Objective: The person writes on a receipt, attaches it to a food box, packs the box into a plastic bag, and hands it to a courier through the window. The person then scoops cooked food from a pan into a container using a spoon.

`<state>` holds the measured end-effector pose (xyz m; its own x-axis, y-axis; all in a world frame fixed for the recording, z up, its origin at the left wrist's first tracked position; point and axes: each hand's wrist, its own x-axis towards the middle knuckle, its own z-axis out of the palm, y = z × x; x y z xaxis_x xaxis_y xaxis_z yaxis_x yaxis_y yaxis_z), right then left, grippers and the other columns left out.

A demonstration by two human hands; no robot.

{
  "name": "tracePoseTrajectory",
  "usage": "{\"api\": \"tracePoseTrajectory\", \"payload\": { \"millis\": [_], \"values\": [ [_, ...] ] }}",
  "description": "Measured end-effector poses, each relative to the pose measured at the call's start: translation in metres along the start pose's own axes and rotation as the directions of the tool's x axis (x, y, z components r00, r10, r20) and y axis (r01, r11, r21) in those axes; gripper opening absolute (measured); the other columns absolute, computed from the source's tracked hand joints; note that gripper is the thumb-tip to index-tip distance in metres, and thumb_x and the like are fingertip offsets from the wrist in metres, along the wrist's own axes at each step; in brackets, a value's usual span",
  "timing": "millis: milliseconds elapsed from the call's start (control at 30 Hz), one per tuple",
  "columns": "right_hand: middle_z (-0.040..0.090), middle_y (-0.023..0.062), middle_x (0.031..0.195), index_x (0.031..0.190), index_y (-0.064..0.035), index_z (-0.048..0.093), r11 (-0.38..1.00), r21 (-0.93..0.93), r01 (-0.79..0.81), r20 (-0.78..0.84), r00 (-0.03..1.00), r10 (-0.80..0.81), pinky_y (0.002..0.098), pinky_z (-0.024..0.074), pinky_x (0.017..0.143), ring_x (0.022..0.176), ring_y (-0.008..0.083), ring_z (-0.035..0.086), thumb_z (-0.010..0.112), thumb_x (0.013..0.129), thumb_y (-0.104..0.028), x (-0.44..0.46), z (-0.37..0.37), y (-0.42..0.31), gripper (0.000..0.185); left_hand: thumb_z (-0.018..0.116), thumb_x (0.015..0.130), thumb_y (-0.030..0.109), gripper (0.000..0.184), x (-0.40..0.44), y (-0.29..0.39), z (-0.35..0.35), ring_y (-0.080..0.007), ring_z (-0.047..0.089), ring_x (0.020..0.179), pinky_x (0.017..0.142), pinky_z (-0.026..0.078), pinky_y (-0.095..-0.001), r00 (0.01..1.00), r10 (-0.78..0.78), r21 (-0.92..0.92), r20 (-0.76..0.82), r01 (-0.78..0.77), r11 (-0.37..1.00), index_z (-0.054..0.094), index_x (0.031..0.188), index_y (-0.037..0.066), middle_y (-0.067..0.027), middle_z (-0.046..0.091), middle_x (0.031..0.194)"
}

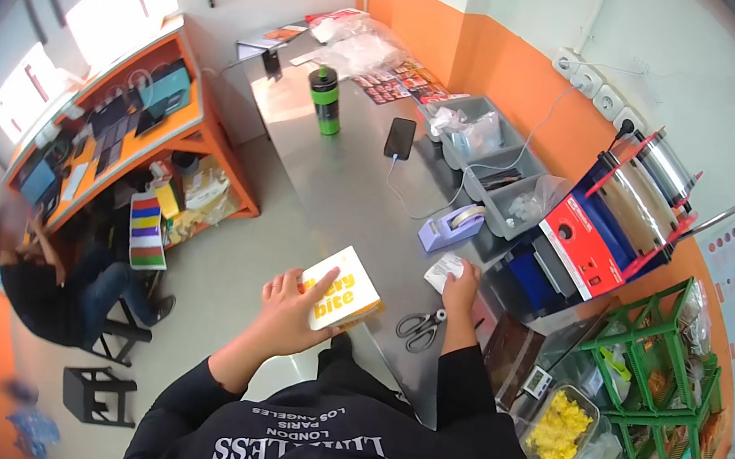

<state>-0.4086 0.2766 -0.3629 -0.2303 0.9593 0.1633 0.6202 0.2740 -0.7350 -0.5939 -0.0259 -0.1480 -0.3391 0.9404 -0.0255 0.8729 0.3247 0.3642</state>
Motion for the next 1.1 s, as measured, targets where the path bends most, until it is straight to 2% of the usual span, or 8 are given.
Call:
{"api": "tracePoseTrajectory", "payload": {
  "millis": [167, 267, 367, 433, 567, 667, 900, 1100],
  "values": [
    [0.049, 0.0186, 0.127, 0.125, -0.0053, 0.059, 0.986, -0.081, -0.144, -0.068, 0.988, 0.139, 0.0433, 0.047, 0.096, 0.115, 0.0366, 0.055, 0.073, 0.082, -0.007, 0.02, 0.02, -0.006, 0.046, 0.074, 0.077, 0.048, 0.093, 0.096, -0.034, -0.001, -0.0428, 0.041, 0.124, 0.108, 0.028, -0.0548, 0.993, -0.075, 0.034, 0.091, 0.072, 0.997, 0.033, 0.158, 0.025, -0.0271, 0.04, 0.134],
    [0.054, 0.0166, 0.117, 0.12, -0.0043, 0.058, 0.827, -0.562, -0.032, -0.14, 0.988, -0.058, 0.041, 0.0507, 0.086, 0.095, 0.0333, 0.06, 0.072, 0.084, -0.011, 0.028, 0.005, -0.043, 0.04, 0.076, 0.076, 0.047, 0.094, 0.145, -0.053, 0.015, -0.0431, 0.04, 0.124, 0.107, 0.029, -0.0549, 0.998, -0.033, 0.096, 0.048, 0.029, 0.995, 0.033, 0.157, 0.027, -0.0267, 0.041, 0.133],
    [0.059, 0.0097, 0.102, 0.112, -0.0069, 0.06, 0.986, -0.138, 0.089, -0.168, 0.979, -0.112, 0.0354, 0.0513, 0.072, 0.084, 0.0234, 0.059, 0.07, 0.091, -0.02, 0.047, 0.024, -0.036, 0.027, 0.077, 0.074, 0.047, 0.095, 0.192, -0.069, 0.047, -0.0438, 0.04, 0.124, 0.105, 0.03, -0.0551, 0.999, -0.004, 0.155, 0.036, -0.001, 0.988, 0.034, 0.157, 0.029, -0.0271, 0.04, 0.134],
    [0.059, 0.0024, 0.091, 0.107, -0.0086, 0.061, 0.414, 0.694, -0.589, 0.332, 0.772, 0.542, 0.0314, 0.0512, 0.066, 0.085, 0.0154, 0.059, 0.066, 0.097, -0.028, 0.057, 0.037, -0.068, 0.022, 0.077, 0.074, 0.047, 0.095, 0.217, -0.082, 0.073, -0.044, 0.039, 0.125, 0.104, 0.03, -0.0551, 1.0, 0.021, 0.166, 0.004, -0.022, 0.986, 0.035, 0.156, 0.03, -0.0273, 0.04, 0.134],
    [0.055, -0.0034, 0.095, 0.11, -0.0126, 0.062, 0.12, 0.765, -0.632, 0.408, 0.621, 0.669, 0.0304, 0.0544, 0.075, 0.087, 0.0093, 0.053, 0.065, 0.098, -0.031, 0.07, 0.064, -0.084, 0.022, 0.078, 0.074, 0.047, 0.09, 0.251, -0.104, 0.107, -0.045, 0.038, 0.126, 0.107, 0.028, -0.0562, 0.997, 0.071, 0.19, -0.015, -0.067, 0.98, 0.039, 0.154, 0.032, -0.028, 0.039, 0.138],
    [0.056, -0.0032, 0.099, 0.105, -0.0127, 0.064, 0.461, 0.784, -0.415, -0.052, 0.696, 0.716, 0.0286, 0.0516, 0.075, 0.09, 0.0081, 0.052, 0.068, 0.097, -0.03, 0.046, 0.086, -0.106, 0.019, 0.077, 0.075, 0.048, 0.085, 0.265, -0.116, 0.117, -0.0458, 0.037, 0.128, 0.108, 0.026, -0.0579, 0.994, 0.113, 0.166, -0.013, -0.109, 0.98, 0.042, 0.152, 0.034, -0.028, 0.036, 0.143],
    [0.069, 0.0056, 0.095, 0.104, 0.0032, 0.069, 0.293, 0.833, -0.47, -0.019, 0.504, 0.863, 0.0258, 0.0505, 0.078, 0.087, 0.0124, 0.063, 0.074, 0.093, -0.02, 0.043, 0.12, -0.121, 0.026, 0.078, 0.076, 0.044, 0.067, 0.27, -0.126, 0.112, -0.0438, 0.035, 0.134, 0.109, 0.024, -0.0598, 0.966, 0.241, 0.043, -0.094, -0.238, 0.97, 0.058, 0.139, 0.031, -0.0264, 0.031, 0.153],
    [0.066, -0.0033, 0.085, 0.095, -0.01, 0.069, 0.192, 0.85, -0.491, 0.03, 0.408, 0.912, 0.0258, 0.0427, 0.062, 0.077, 0.0083, 0.06, 0.074, 0.091, -0.029, 0.041, 0.13, -0.119, 0.02, 0.081, 0.074, 0.038, 0.042, 0.275, -0.137, 0.118, -0.0442, 0.034, 0.136, 0.109, 0.024, -0.0606, 0.958, 0.267, -0.045, -0.109, -0.273, 0.961, 0.064, 0.107, 0.016, -0.028, 0.033, 0.152]
  ]
}}
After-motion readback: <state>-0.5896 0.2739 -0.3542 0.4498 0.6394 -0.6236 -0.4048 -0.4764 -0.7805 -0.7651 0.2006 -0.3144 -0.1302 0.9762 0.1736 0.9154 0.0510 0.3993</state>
